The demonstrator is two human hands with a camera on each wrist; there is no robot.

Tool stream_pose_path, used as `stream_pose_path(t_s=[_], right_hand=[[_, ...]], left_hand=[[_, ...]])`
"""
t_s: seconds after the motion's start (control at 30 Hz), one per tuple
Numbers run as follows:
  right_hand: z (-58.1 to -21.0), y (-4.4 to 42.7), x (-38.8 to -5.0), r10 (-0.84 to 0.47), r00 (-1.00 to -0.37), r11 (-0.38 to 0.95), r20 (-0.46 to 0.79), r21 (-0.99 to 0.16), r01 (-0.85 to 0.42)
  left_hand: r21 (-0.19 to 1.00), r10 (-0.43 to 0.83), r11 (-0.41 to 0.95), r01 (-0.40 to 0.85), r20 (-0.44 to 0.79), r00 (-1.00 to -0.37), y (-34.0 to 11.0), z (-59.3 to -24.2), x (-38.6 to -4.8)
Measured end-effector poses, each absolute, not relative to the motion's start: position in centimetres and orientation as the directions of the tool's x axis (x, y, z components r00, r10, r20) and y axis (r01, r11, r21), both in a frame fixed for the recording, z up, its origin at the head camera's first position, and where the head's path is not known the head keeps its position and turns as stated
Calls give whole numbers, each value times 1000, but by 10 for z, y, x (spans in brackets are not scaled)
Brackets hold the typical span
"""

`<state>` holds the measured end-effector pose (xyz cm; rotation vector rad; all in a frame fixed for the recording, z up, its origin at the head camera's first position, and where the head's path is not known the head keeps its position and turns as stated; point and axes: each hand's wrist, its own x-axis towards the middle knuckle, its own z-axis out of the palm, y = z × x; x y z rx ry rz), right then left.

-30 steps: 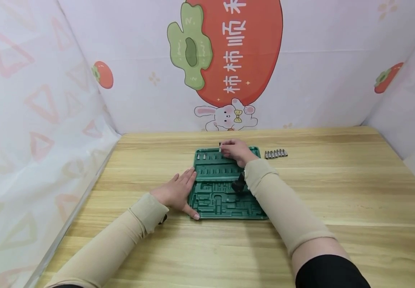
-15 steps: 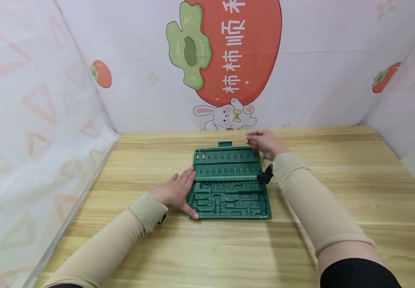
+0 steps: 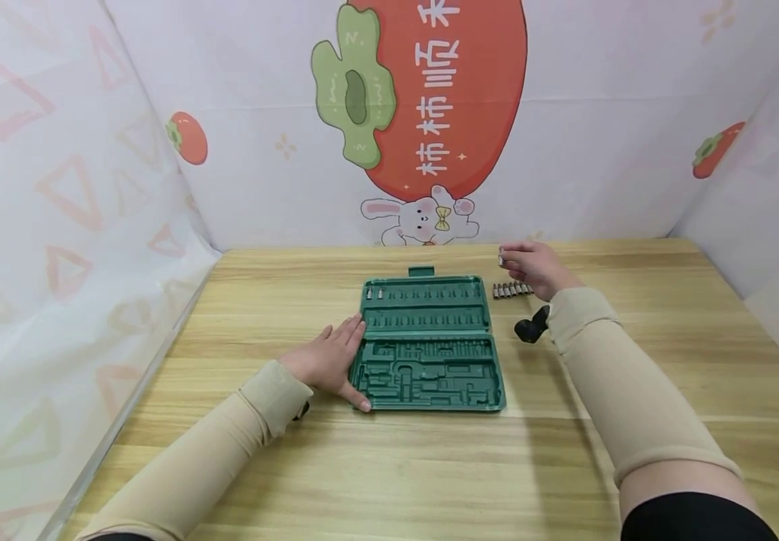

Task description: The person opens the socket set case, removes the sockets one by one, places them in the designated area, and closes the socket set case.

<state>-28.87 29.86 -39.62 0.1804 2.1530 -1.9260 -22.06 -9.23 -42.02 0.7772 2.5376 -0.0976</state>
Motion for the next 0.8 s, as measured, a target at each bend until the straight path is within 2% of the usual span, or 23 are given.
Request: stream_pose_path(t_s=[0.17,0.27,0.6,0.8], right_hand=[[-402,314,-285,-55,-964,21,-261,-965,260],[-404,325,-284,-48,-965,17,-257,-966,257],[-419,351,-279,55,-968,276,-244,-928,250],[-435,358,-282,87,-971,469,-223,-850,238]], left_hand=[[70,512,835,546,-464,-723,-93,-422,-220],[70,510,836,544,-463,-725,-93,-422,-220],[83,517,836,543,-454,-726,-93,-420,-220],[80,512,838,540,-455,-728,-93,-422,-220]])
